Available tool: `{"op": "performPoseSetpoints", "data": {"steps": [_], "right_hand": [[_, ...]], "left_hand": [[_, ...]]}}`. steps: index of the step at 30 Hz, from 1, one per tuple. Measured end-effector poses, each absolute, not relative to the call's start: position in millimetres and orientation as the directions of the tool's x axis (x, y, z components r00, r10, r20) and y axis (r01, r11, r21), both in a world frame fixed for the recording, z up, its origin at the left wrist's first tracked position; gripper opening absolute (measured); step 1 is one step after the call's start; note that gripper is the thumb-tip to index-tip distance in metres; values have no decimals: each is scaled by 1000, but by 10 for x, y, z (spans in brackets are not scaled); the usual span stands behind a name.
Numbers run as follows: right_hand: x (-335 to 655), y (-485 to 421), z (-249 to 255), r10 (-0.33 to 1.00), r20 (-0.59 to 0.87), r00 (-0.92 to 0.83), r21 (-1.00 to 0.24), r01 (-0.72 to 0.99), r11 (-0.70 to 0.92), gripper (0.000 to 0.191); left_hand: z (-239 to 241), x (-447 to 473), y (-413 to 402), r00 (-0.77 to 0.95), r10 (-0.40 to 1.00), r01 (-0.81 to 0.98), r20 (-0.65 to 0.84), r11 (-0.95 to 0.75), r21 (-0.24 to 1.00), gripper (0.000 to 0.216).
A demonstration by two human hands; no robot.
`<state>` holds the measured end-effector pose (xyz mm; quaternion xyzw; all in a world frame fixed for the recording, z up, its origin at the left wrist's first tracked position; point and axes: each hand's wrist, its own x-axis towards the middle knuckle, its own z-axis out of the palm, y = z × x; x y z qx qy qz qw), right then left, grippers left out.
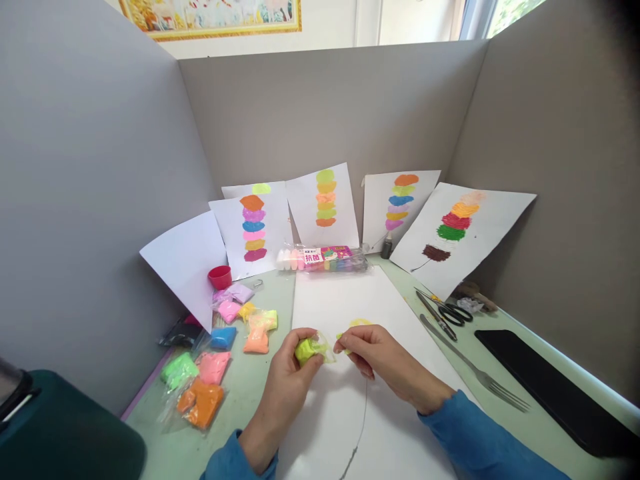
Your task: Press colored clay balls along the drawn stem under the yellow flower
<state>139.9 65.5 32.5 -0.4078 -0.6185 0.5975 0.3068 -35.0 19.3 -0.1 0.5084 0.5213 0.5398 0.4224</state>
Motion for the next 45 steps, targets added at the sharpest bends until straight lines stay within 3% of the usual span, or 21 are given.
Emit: {"op": "performPoseSetpoints", "data": {"steps": [7, 17, 21, 28, 45], "right_hand": [[1389, 681, 314, 882, -171, -438, -969, 235, -71, 21], [1400, 687, 317, 881, -174, -440, -962, 269, -56, 22], [1405, 690, 287, 893, -146, -425, -952, 305, -11, 24], [1399, 708, 252, 892, 38, -450, -888, 394, 236, 24], [1410, 742, 152, 916, 30, -400, -779, 565, 272, 25]], "left_hand": [[-5, -335, 181, -107, 963, 207, 246, -221, 953, 26], [43, -316, 170, -126, 960, 178, 250, -226, 958, 26], [55, -303, 162, -116, 957, 171, 267, -246, 954, 25], [18, -312, 180, -113, 964, 203, 242, -216, 955, 28], [123, -232, 127, 46, 950, 369, 309, -304, 878, 27]]}}
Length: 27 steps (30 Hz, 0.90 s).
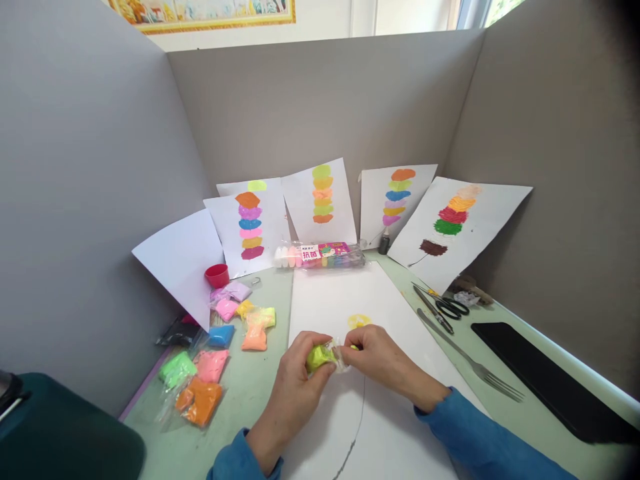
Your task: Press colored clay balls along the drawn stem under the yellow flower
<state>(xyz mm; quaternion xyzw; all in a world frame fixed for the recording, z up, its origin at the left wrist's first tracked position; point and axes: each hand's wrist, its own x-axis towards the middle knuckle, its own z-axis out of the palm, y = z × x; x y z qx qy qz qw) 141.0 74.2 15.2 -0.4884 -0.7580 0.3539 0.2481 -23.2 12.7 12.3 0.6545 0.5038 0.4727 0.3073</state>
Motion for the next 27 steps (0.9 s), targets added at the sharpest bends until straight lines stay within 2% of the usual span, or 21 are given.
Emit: {"op": "performPoseSetpoints", "data": {"steps": [4, 8, 10, 12, 14, 16, 19, 22, 25, 27], "right_hand": [[1400, 710, 159, 903, 101, -418, -723, 592, 356, 26], [1381, 650, 173, 807, 309, -503, -498, 638, 588, 25], [1375, 627, 173, 747, 364, -556, -401, 630, 665, 26], [1375, 616, 175, 713, 381, -589, -361, 615, 701, 27], [1386, 616, 195, 709, 384, -592, -401, 584, 705, 25], [1406, 624, 240, 733, 366, -573, -519, 528, 672, 22], [1443, 644, 327, 799, 307, -517, -709, 436, 555, 22], [1456, 659, 365, 856, 226, -465, -839, 354, 414, 23], [1425, 650, 328, 870, 133, -474, -912, 284, 295, 22], [1391, 630, 290, 863, 123, -489, -916, 279, 289, 24]], "left_hand": [[131, -237, 125, 26, 956, 371, 291, -280, 886, 23], [128, -249, 118, -25, 973, 338, 230, -208, 918, 12], [126, -248, 118, -42, 977, 316, 207, -184, 931, 7], [124, -244, 124, -53, 978, 299, 201, -177, 938, 5], [122, -244, 134, -78, 982, 264, 171, -145, 954, 5], [128, -253, 145, -112, 986, 194, 127, -104, 976, 8], [157, -274, 151, -145, 987, 62, 74, -65, 996, 13], [198, -284, 141, -142, 989, -83, 52, -64, 995, 17], [211, -283, 133, -134, 989, -208, 64, -91, 974, 18], [199, -282, 136, -118, 990, -248, 71, -98, 964, 19]]}}
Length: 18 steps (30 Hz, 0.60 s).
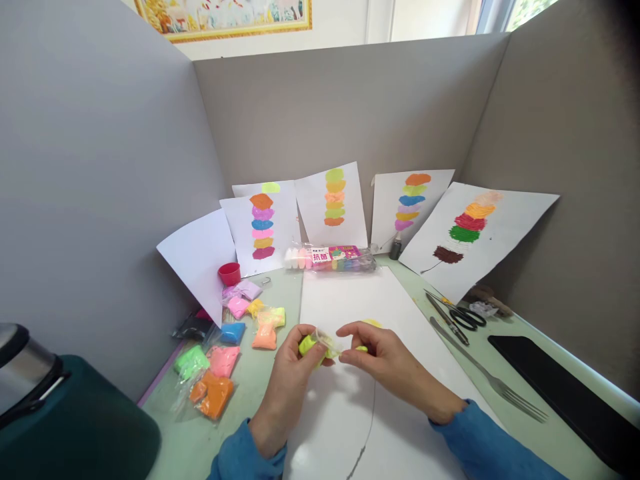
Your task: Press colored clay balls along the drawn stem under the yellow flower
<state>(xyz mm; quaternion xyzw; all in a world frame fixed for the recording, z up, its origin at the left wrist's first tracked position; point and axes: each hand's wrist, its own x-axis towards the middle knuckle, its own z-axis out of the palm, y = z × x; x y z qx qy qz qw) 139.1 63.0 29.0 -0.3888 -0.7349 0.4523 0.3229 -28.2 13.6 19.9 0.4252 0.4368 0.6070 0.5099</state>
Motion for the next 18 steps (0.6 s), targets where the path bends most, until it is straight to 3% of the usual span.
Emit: {"op": "performPoseSetpoints", "data": {"steps": [4, 7, 11, 18], "right_hand": [[1360, 612, 270, 887, 184, -423, -912, 263, 314, 16], [1386, 642, 298, 926, 168, -339, -949, 199, 245, 19], [1388, 664, 287, 901, 75, -428, -970, 178, 165, 19], [1290, 583, 181, 897, 217, -386, -928, 204, 313, 20]], "left_hand": [[159, -271, 150, -121, 990, -199, 67, -90, 976, 18], [145, -260, 151, -140, 989, -141, 48, -68, 988, 21], [139, -269, 142, -140, 986, -159, 89, -112, 981, 20], [121, -274, 161, -31, 995, -118, 90, -93, 989, 21]]}}
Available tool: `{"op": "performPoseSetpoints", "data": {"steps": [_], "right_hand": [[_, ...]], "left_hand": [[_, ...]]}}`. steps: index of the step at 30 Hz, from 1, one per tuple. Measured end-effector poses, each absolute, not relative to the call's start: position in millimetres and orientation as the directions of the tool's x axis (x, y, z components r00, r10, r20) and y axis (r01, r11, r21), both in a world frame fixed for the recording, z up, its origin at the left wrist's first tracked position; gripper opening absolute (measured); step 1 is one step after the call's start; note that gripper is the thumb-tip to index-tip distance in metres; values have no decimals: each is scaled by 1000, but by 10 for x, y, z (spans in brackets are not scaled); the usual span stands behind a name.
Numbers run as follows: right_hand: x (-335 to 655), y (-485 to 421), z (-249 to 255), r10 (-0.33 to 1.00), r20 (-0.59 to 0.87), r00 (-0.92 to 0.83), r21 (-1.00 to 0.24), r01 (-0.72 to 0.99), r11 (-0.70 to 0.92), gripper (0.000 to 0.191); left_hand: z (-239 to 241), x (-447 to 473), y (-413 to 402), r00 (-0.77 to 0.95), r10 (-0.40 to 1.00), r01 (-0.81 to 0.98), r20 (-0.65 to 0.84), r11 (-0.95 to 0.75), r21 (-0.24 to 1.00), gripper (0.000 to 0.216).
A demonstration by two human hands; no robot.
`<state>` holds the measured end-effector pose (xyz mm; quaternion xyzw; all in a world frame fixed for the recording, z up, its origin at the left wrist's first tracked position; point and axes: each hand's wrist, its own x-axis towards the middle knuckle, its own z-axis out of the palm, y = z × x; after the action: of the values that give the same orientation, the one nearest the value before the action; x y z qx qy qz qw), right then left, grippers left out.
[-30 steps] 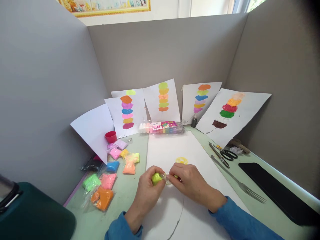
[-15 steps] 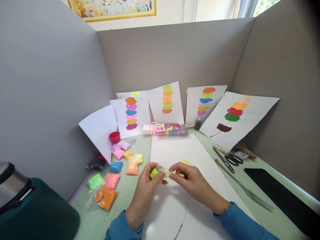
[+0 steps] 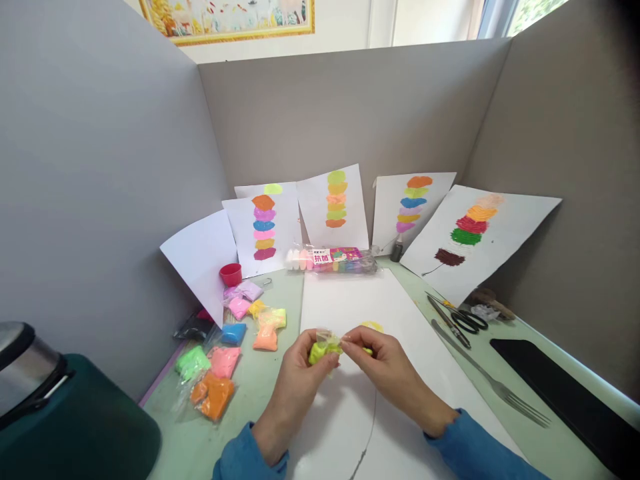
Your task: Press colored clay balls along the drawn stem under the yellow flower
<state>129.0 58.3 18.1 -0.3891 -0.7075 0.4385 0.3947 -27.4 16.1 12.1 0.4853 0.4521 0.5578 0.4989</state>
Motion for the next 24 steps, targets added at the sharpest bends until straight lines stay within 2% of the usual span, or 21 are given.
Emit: {"op": "performPoseSetpoints", "data": {"steps": [4, 7, 11, 17, 24], "right_hand": [[1329, 582, 208, 883, 302, -360, -909, 169, 380, 18], [1359, 595, 236, 888, 275, -368, -925, 149, 349, 18], [1351, 591, 252, 895, 252, -367, -910, 224, 348, 21], [1313, 575, 240, 880, 190, -435, -910, 260, 324, 23], [1307, 583, 215, 885, 181, -430, -944, 177, 279, 18]], "left_hand": [[136, -258, 172, 91, 996, -49, 15, -11, 999, 18], [162, -263, 167, 107, 994, -47, -10, 15, 999, 18], [185, -306, 164, 43, 999, -89, 21, -17, 996, 30], [162, -343, 194, -126, 992, -81, 31, -41, 996, 25], [141, -293, 174, -87, 996, -117, 27, -37, 993, 23]]}}
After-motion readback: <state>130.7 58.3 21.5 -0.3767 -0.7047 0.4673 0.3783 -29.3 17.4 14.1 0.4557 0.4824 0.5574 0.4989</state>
